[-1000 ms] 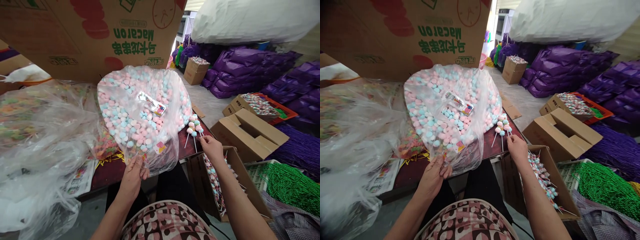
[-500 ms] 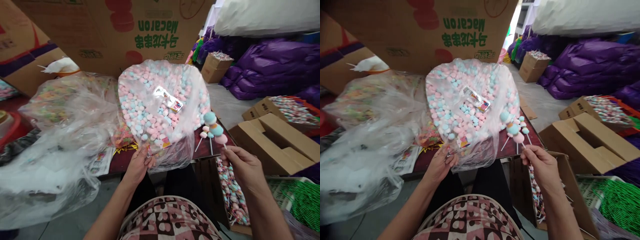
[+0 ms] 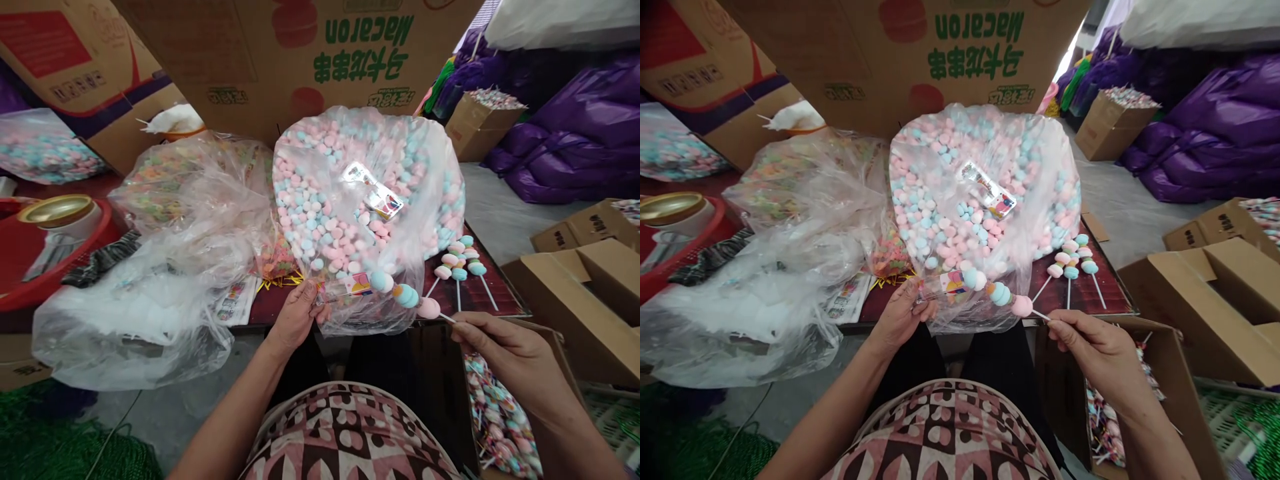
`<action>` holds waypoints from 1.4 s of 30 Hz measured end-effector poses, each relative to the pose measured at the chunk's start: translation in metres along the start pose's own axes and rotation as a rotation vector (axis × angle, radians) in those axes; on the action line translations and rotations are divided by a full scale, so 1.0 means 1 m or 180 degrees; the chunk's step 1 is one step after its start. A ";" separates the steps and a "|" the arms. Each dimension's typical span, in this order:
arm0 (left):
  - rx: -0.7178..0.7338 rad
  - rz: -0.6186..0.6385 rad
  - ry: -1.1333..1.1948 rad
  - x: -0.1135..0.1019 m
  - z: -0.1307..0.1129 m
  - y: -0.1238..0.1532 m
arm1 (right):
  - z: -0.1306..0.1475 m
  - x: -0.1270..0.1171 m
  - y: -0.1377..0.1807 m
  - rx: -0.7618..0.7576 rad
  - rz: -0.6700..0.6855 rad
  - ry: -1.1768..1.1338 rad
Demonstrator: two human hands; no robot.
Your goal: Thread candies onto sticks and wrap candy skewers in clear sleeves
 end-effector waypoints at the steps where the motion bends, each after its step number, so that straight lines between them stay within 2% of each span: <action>1: 0.0018 0.0014 -0.0045 -0.001 -0.001 -0.001 | 0.000 -0.001 0.000 0.0028 0.0021 0.0048; 9: -0.0003 0.0205 -0.0338 -0.014 -0.003 -0.003 | -0.002 -0.014 0.001 -0.0104 -0.0099 0.0041; 16: -0.0159 0.0298 -0.0142 -0.011 -0.001 0.003 | -0.002 -0.006 0.004 0.0033 0.0017 -0.0255; 21: -0.0236 0.0255 -0.0198 -0.009 -0.001 0.001 | 0.005 -0.005 0.003 0.0031 -0.0123 -0.0737; 25: -0.0238 0.0259 -0.0507 -0.009 0.005 -0.003 | 0.026 0.023 -0.002 -0.0026 -0.0011 -0.1672; 30: -0.0119 0.0538 -0.1017 -0.006 0.010 -0.002 | 0.052 0.068 -0.009 -0.0023 0.0307 -0.2375; 37: 0.0056 0.0675 -0.1791 -0.002 0.007 0.001 | 0.065 0.101 0.002 -0.0013 0.0941 -0.2277; 40: 0.0096 0.0608 -0.1839 -0.003 0.008 0.000 | 0.063 0.116 0.009 0.0066 0.1334 -0.2290; 42: 0.0138 0.0523 -0.1786 -0.005 0.009 0.000 | 0.058 0.121 0.011 -0.0041 0.1330 -0.2094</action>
Point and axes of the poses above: each hand's wrist, its own y-axis away from the middle knuckle, its own x-axis out of the palm, z = x × y, the point moved 4 cm from there along -y, towards the middle knuckle, and after that the axes turned 4 degrees about -x, right-handed, at the moved point
